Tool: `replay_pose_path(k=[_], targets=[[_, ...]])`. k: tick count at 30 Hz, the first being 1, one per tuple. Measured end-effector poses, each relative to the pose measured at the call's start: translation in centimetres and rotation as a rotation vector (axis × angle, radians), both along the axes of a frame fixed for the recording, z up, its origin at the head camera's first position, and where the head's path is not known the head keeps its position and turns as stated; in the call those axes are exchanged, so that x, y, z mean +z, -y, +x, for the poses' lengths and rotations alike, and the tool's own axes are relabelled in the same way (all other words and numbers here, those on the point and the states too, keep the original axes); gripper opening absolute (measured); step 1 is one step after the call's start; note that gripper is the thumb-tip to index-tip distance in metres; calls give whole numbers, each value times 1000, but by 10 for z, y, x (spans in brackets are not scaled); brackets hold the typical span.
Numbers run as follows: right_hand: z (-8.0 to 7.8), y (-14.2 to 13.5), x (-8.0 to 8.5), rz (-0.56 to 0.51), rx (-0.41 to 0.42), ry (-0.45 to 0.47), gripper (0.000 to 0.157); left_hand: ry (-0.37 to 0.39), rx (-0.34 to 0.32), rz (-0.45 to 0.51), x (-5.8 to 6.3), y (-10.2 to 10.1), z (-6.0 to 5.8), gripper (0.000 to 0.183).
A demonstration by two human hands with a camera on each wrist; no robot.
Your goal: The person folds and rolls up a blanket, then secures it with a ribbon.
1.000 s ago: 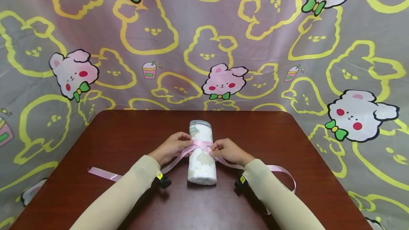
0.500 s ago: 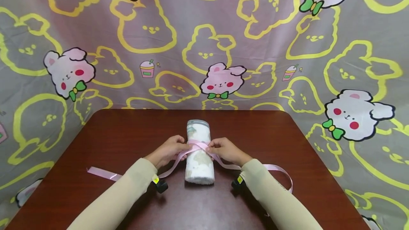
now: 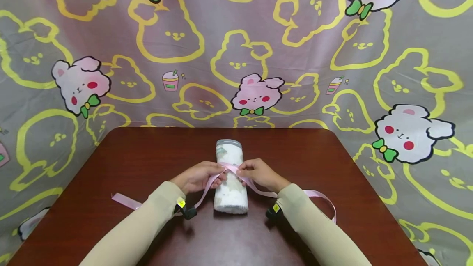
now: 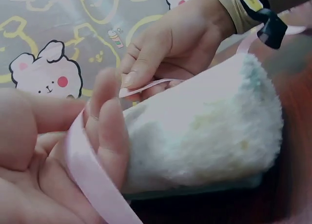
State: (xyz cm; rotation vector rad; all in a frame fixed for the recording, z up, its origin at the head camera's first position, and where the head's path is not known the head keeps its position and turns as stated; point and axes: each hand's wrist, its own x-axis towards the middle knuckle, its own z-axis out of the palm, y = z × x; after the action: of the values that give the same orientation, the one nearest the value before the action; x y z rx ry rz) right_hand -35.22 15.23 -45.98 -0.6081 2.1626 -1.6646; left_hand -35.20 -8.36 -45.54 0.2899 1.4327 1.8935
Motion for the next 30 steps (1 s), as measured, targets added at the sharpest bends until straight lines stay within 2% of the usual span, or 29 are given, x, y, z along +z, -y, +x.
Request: replay_pose_path(k=[3, 5, 8, 12, 18, 22, 25, 30], targets=[[0, 0, -1, -2, 14, 17, 19, 52, 27, 85, -3, -2, 0, 19], [1, 0, -2, -4, 27, 32, 18, 71, 35, 99, -6, -4, -1, 20], [2, 2, -3, 11, 47, 18, 16, 93, 59, 67, -9, -9, -1, 24], [3, 2, -1, 64, 65, -55, 15, 89, 161, -5, -9, -15, 0, 22], [2, -7, 0, 216, -18, -105, 13, 77, 274, -59, -6, -18, 1, 16], [1, -7, -1, 264, -11, -155, 13, 67, 303, -47, -4, -18, 1, 14], [1, -3, -1, 306, 8, -225, 13, 63, 311, -15, -3, -19, 2, 15], [2, 1, 0, 382, -49, -269, 15, 72, 325, 41, -4, -20, 4, 18]])
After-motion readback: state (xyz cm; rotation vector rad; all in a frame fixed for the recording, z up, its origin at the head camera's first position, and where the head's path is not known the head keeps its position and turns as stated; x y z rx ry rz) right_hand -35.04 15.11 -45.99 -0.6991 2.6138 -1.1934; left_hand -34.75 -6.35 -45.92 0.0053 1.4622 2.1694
